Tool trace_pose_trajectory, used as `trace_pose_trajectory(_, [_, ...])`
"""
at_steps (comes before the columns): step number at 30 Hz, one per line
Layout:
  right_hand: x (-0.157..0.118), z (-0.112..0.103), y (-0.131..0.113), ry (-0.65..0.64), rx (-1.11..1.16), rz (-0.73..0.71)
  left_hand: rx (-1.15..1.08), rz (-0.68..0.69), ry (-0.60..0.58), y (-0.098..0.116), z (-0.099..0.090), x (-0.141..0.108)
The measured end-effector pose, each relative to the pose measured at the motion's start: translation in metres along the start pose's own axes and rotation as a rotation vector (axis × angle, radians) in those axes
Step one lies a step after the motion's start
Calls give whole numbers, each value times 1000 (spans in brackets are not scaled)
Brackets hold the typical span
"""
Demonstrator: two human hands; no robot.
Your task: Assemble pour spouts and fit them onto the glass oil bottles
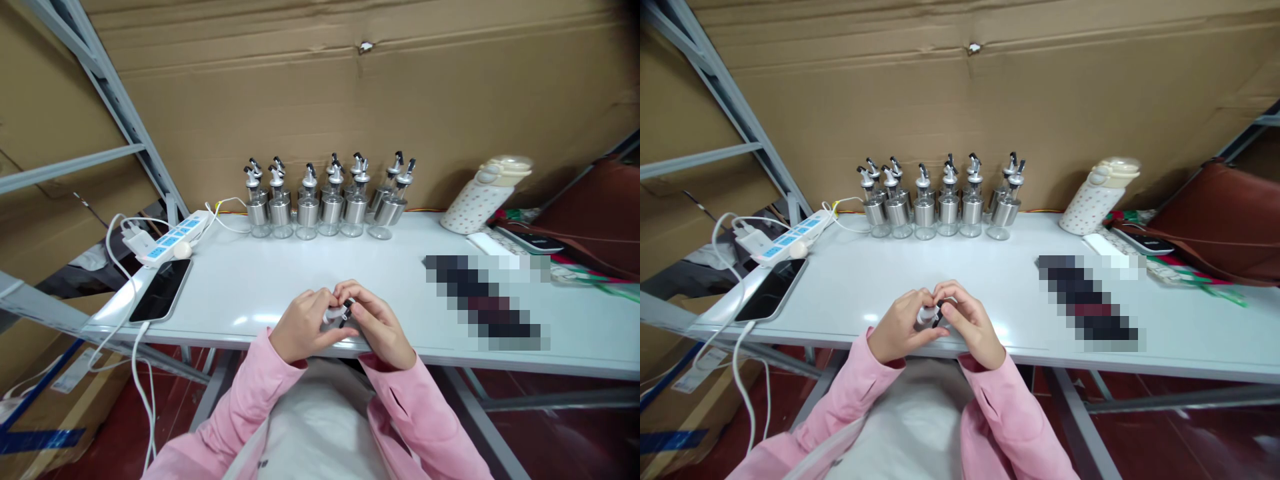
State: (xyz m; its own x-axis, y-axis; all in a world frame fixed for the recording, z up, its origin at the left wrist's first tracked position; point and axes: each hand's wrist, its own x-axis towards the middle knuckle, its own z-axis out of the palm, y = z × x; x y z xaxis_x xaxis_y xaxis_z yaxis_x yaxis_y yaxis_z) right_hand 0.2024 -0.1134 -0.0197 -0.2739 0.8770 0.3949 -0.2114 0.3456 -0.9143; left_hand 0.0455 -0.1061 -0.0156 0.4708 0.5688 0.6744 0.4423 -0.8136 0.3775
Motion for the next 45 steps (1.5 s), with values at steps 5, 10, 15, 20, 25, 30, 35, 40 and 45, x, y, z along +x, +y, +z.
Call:
trace_pose_trajectory(5, [-1, 0, 1, -32, 46, -1, -1, 2, -14, 2, -3, 0])
trace_pose_trajectory(10, [0, 1, 0, -24, 40, 12, -9, -6, -26, 2, -4, 0])
trace_pose_trajectory(15, [3, 2, -4, 25, -28, 22, -15, 10, -47, 2, -3, 1])
trace_pose_trajectory(20, [4, 3, -6, 39, -52, 17, -31, -7, -79, 2, -3, 0])
trace_pose_trajectory(25, [4, 2, -1, 32, -47, 5, -10, -53, -60, 2, -4, -1])
trace_pose_trajectory(30, [3, 3, -3, 51, -76, -16, 0, -3, -62, 3, -4, 1])
trace_pose_trajectory(35, [5, 4, -5, 93, -115, -17, -7, -23, -94, 2, -3, 0])
trace_pose_trajectory(40, [6, 4, -4, 83, -121, -18, -21, -39, -106, 2, -3, 1])
trace_pose_trajectory(45, [6, 4, -4, 86, -106, -9, -58, -42, -93, 4, -5, 2])
